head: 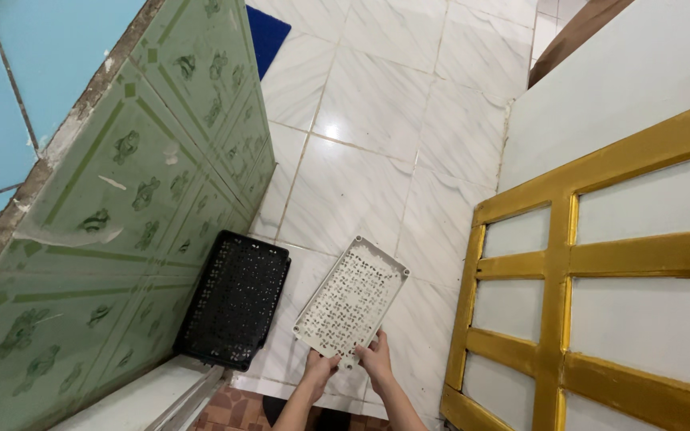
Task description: The person picks up a white plastic tray from the floor and wipes it with a yellow cloth. They clean the tray's surface and edges thoroughly, rotating it to reach all sides.
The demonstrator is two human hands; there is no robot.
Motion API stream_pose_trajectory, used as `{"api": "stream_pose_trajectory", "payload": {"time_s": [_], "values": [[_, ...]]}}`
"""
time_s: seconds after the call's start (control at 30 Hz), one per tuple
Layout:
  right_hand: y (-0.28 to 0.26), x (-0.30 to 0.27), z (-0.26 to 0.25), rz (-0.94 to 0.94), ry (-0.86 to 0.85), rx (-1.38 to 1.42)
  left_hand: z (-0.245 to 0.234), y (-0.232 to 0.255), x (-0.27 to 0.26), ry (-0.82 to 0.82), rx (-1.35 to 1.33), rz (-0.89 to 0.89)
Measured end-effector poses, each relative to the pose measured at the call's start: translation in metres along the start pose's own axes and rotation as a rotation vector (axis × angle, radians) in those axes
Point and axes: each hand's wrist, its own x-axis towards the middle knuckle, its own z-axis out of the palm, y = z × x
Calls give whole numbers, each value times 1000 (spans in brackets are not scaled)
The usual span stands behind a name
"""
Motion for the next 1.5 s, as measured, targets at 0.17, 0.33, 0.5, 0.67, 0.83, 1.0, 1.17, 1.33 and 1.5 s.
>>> {"api": "stream_pose_trajectory", "payload": {"time_s": [0.17, 0.33, 0.5, 0.67, 0.83, 1.0, 1.17, 1.33, 1.5], "values": [[2, 0, -1, 10, 24, -27, 1, -1, -1, 16, 35, 27], [1, -2, 2, -5, 48, -65, 1, -2, -5, 31, 21, 35], [-2, -4, -2, 2, 21, -48, -2, -2, -8, 35, 1, 18], [-8, -19, -6, -268, 301, -470, -2, 2, -25, 377, 587, 214], [-38, -50, -12, -706, 290, -788, 7, 30, -81, 558, 1060, 543], [-113, -115, -3, -995, 290, -936, 36, 97, -152, 638, 1133, 1019], [-175, -193, 1, -1143, 296, -972, 67, 141, -238, 619, 1096, 1206], [-203, -269, -5, -1243, 282, -951, 82, 145, -313, 623, 1079, 1347], [-210, -332, -18, -1353, 288, -925, 83, 134, -373, 651, 1062, 1387]]}}
